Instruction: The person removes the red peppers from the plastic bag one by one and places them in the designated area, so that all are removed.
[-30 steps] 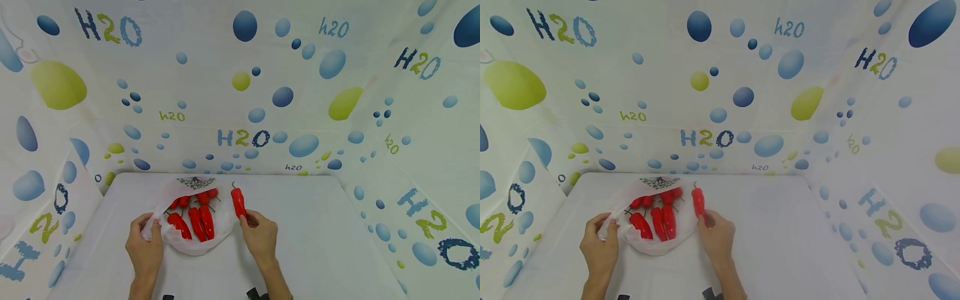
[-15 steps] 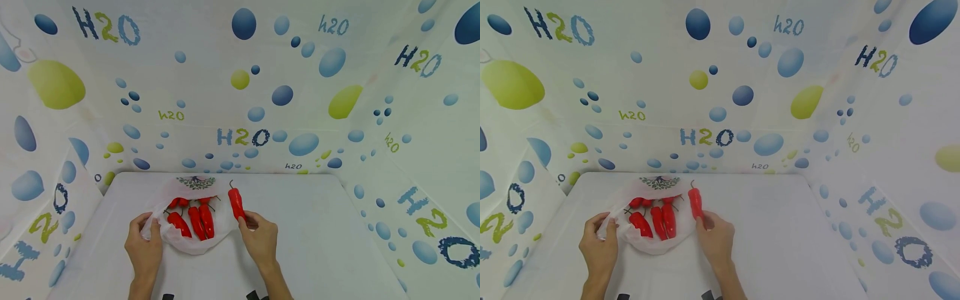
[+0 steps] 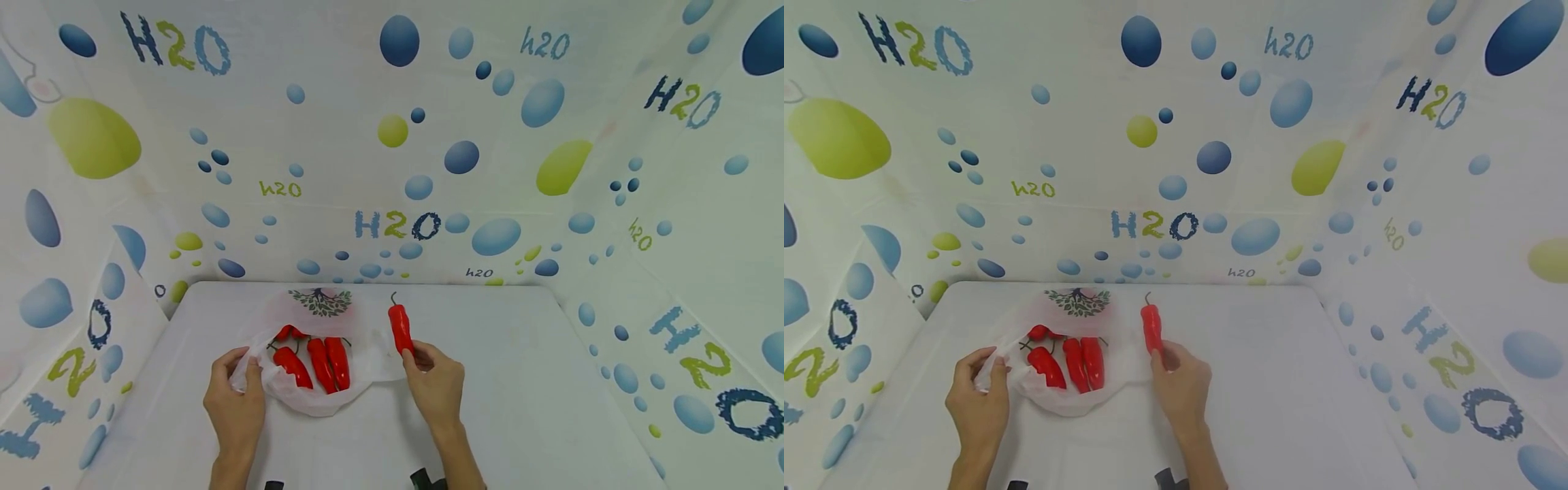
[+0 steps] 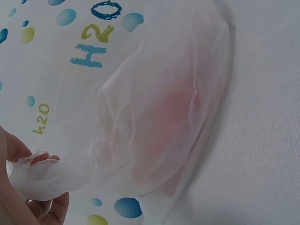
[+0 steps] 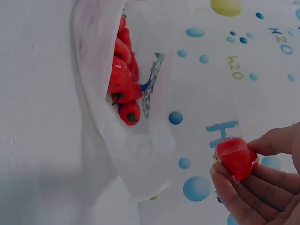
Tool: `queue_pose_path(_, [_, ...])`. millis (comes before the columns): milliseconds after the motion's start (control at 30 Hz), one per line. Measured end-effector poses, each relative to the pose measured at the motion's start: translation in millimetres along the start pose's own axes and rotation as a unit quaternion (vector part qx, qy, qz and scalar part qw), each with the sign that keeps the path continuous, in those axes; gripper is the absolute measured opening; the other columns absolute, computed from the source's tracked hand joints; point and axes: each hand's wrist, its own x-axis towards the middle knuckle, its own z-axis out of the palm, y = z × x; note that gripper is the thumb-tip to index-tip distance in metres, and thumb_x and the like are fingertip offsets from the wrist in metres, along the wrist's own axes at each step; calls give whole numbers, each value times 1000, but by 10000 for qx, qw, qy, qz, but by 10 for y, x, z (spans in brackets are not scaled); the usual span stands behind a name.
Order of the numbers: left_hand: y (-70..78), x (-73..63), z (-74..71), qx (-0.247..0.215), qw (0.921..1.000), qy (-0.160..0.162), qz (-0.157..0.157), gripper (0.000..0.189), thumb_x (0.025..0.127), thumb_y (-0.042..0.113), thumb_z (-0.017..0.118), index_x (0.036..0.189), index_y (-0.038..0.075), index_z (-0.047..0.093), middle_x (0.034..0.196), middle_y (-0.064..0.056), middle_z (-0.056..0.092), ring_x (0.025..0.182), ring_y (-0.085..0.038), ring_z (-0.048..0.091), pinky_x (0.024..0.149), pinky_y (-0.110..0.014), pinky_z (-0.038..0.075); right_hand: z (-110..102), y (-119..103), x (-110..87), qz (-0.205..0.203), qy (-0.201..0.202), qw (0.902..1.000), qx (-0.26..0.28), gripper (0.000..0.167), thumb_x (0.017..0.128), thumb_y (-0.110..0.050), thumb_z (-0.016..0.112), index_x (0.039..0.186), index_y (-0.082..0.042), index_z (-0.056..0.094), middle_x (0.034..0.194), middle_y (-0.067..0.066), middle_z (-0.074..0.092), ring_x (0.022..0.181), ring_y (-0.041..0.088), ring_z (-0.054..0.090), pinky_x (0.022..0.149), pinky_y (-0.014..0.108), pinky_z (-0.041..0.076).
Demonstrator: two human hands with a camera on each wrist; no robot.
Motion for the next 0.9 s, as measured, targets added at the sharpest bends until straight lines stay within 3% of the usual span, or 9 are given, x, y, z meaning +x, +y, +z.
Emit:
queue_pose_path(267, [-25, 4, -2, -93, 9999, 14, 88, 30, 103, 13, 62, 131, 5, 64, 110, -11, 71, 92, 8, 54, 93, -6, 38, -43, 146, 100, -212, 149, 9995, -154, 18, 87, -4, 83, 104, 1, 80, 90, 8, 79, 70, 14, 74, 65, 26, 60])
queue_pose_path(900, [-22, -9, 21, 4, 10000, -22, 1, 30, 104, 16, 62, 132, 6, 64, 110, -11, 71, 95, 5, 53, 94, -6, 37, -113, 677, 372, 211, 343, 9972, -622, 15, 89, -7, 81, 102, 1, 80, 85, 11, 79, 68, 19, 73, 60, 31, 60])
